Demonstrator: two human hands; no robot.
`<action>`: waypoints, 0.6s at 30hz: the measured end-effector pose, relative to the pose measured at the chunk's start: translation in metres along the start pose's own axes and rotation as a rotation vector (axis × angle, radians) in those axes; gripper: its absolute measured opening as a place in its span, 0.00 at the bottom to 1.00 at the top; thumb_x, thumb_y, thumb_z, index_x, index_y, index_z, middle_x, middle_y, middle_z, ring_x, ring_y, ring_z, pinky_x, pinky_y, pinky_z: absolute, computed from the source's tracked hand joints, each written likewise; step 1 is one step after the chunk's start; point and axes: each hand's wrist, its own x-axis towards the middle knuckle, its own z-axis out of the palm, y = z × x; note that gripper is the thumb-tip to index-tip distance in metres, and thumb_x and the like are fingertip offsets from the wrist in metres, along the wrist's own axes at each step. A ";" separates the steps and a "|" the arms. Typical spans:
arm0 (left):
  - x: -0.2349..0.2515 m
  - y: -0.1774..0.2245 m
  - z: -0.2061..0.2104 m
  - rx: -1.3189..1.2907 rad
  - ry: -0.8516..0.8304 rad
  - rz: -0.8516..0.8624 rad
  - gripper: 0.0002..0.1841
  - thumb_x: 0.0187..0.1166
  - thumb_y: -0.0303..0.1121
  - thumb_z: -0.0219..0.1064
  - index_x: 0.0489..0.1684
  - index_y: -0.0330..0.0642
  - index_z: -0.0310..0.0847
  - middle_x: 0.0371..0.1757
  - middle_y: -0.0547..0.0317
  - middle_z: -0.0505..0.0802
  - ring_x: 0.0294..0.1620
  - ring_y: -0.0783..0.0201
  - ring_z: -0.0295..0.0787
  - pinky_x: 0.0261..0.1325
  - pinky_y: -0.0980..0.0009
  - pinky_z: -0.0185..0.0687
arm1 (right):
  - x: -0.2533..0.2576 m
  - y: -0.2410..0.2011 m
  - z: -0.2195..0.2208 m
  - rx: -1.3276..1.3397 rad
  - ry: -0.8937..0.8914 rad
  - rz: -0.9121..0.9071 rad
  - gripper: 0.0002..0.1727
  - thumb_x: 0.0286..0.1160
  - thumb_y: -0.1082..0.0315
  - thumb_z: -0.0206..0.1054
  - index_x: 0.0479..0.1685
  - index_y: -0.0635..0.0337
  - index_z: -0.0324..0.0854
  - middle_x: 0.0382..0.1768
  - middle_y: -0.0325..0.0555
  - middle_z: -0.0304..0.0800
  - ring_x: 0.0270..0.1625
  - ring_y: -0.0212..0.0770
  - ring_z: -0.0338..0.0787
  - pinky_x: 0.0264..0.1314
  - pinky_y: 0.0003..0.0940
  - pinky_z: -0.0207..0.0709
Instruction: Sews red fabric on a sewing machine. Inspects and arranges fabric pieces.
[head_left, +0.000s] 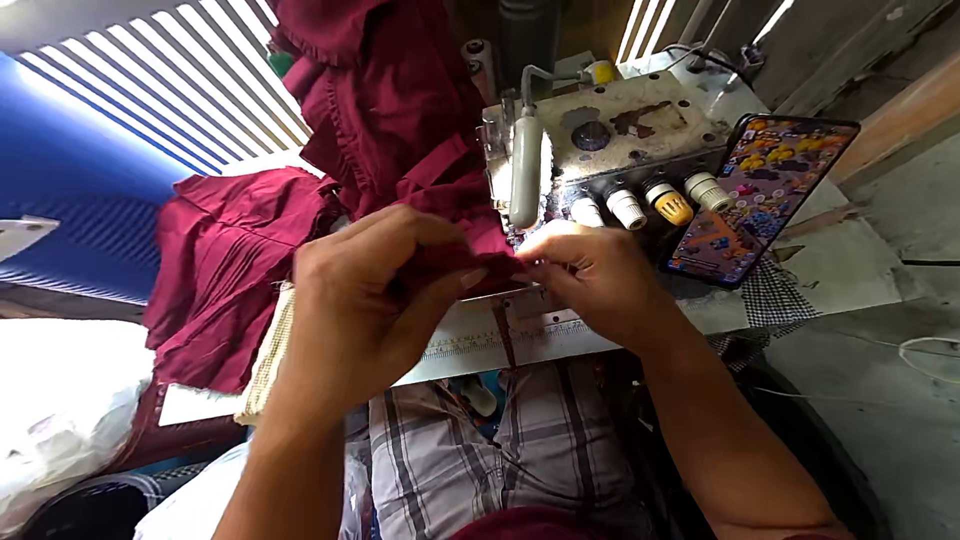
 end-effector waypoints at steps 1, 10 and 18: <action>0.001 0.001 0.010 -0.041 0.031 -0.003 0.08 0.77 0.33 0.69 0.46 0.39 0.83 0.40 0.67 0.89 0.37 0.79 0.84 0.40 0.82 0.82 | 0.002 -0.003 -0.003 0.008 0.010 0.003 0.07 0.79 0.65 0.70 0.44 0.52 0.93 0.39 0.35 0.91 0.31 0.24 0.86 0.33 0.21 0.82; -0.025 -0.036 0.076 0.435 -0.032 0.177 0.05 0.72 0.28 0.68 0.35 0.41 0.90 0.38 0.51 0.87 0.42 0.50 0.84 0.45 0.55 0.76 | -0.028 0.000 -0.002 -0.052 0.037 -0.153 0.08 0.79 0.71 0.66 0.42 0.54 0.93 0.45 0.37 0.94 0.43 0.27 0.92 0.44 0.26 0.89; -0.069 -0.030 0.097 0.394 -0.266 0.108 0.15 0.75 0.27 0.63 0.59 0.41 0.84 0.74 0.54 0.89 0.80 0.54 0.80 0.82 0.49 0.72 | -0.097 0.039 0.046 -0.111 0.183 -0.151 0.10 0.85 0.73 0.63 0.44 0.56 0.92 0.55 0.47 0.97 0.60 0.35 0.94 0.59 0.26 0.87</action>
